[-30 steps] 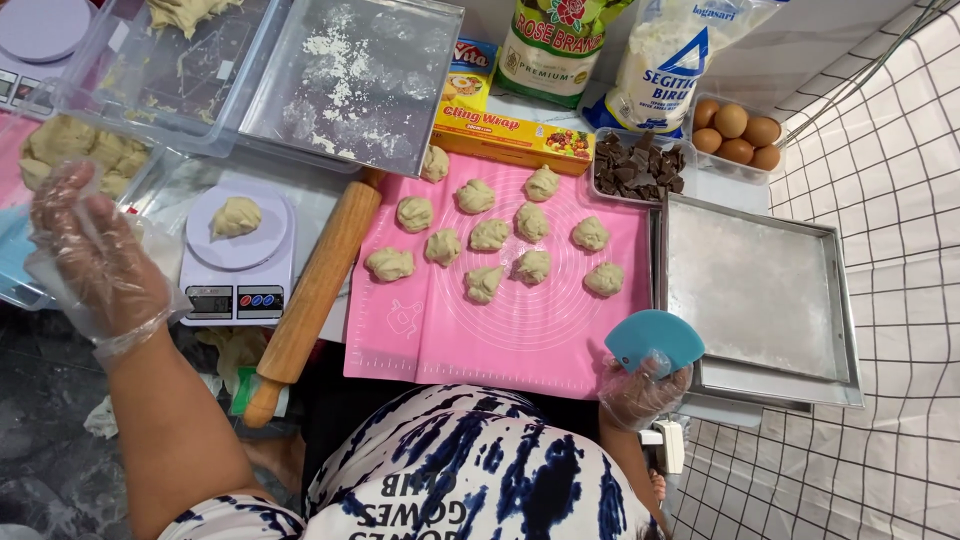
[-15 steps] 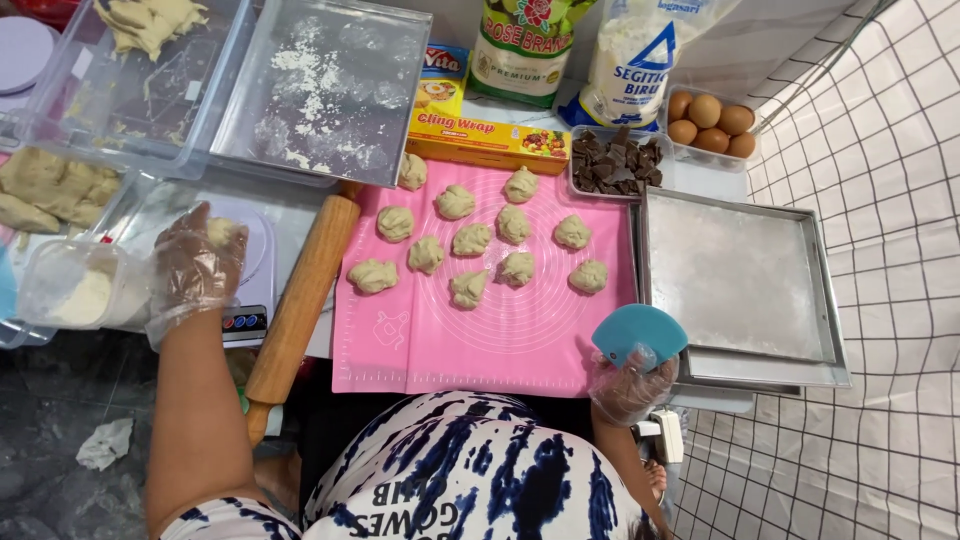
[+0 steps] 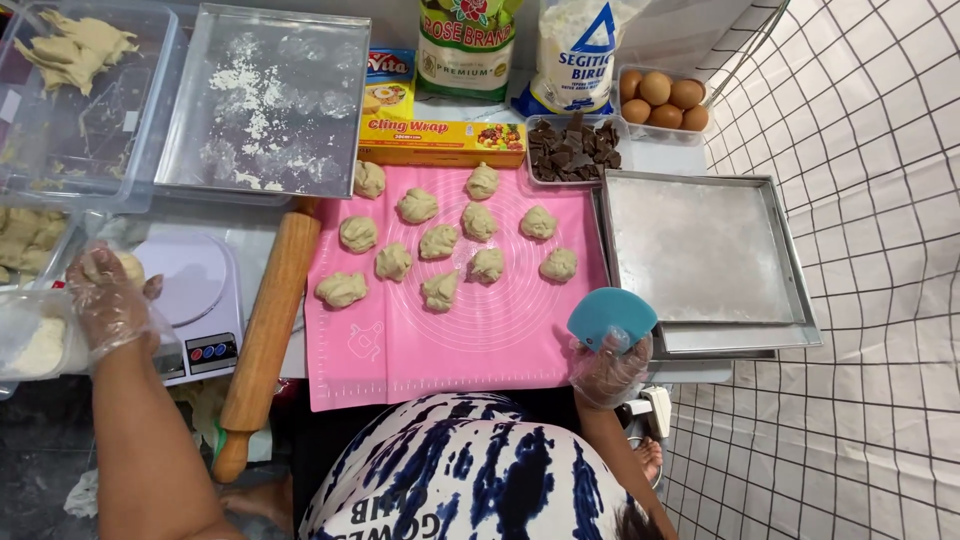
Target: Weighing and sizing individual dough portions using a digital scale and a dough scraper in a bakery.
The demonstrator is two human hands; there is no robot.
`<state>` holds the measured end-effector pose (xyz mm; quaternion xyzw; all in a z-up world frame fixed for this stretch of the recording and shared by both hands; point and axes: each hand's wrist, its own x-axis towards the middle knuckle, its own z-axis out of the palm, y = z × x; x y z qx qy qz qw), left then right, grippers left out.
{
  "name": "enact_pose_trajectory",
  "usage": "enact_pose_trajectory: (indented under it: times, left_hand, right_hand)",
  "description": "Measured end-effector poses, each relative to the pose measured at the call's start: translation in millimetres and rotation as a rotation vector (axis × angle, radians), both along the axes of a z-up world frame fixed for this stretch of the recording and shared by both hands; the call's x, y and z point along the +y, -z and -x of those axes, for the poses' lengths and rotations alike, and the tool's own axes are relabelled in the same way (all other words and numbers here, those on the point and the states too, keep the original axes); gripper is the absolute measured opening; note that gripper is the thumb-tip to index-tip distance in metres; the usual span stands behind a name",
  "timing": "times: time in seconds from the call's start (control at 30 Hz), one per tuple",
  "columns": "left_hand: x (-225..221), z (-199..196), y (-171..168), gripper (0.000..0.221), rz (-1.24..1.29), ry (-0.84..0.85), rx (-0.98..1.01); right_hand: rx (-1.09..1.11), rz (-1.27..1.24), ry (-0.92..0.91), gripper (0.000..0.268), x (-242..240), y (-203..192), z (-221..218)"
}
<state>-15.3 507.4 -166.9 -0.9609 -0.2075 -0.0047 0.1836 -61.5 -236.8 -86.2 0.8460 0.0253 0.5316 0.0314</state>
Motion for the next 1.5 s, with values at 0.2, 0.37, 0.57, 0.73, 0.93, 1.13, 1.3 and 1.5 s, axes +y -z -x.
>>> enact_pose_trajectory:
  times: [0.2, 0.37, 0.57, 0.73, 0.93, 1.13, 1.3, 1.5]
  left_hand:
    - [-215.9, 27.5, -249.4, 0.031, 1.769, -0.526, -0.576]
    - [-349.0, 38.6, -252.2, 0.068, 1.710, 0.471, -0.368]
    - [-482.1, 32.0, -198.0, 0.068, 1.398, 0.610, 0.135]
    - [-517.6, 23.0, -59.9, 0.055, 1.243, 0.899, -0.032]
    - [-538.2, 22.5, 12.8, 0.064, 0.742, 0.991, -0.242]
    - [-544.4, 26.2, 19.5, 0.056, 0.788, 0.895, -0.236]
    - [-564.6, 36.7, 19.0, 0.062, 1.010, 0.791, -0.127]
    - [-556.0, 40.1, 108.0, 0.055, 0.673, 0.973, -0.139]
  right_hand:
    - [0.039, -0.035, 0.067, 0.106, -0.5, 8.5, -2.5]
    - [-0.127, 0.067, -0.117, 0.062, 10.7, -31.2, -9.2]
    - [-0.076, 0.035, -0.130, 0.071, -1.4, -6.2, -4.9]
    - [0.461, -0.647, -0.331, 0.047, 24.5, -44.8, 19.0]
    - [0.070, 0.187, -0.343, 0.025, 20.3, -21.6, 15.0]
    - [0.303, -0.105, -0.339, 0.033, 44.4, -54.9, 29.6]
    - [0.493, -0.287, -0.256, 0.043, 53.8, -79.8, 36.8]
    - [0.494, -0.072, -0.185, 0.050, 41.5, -13.0, 37.3]
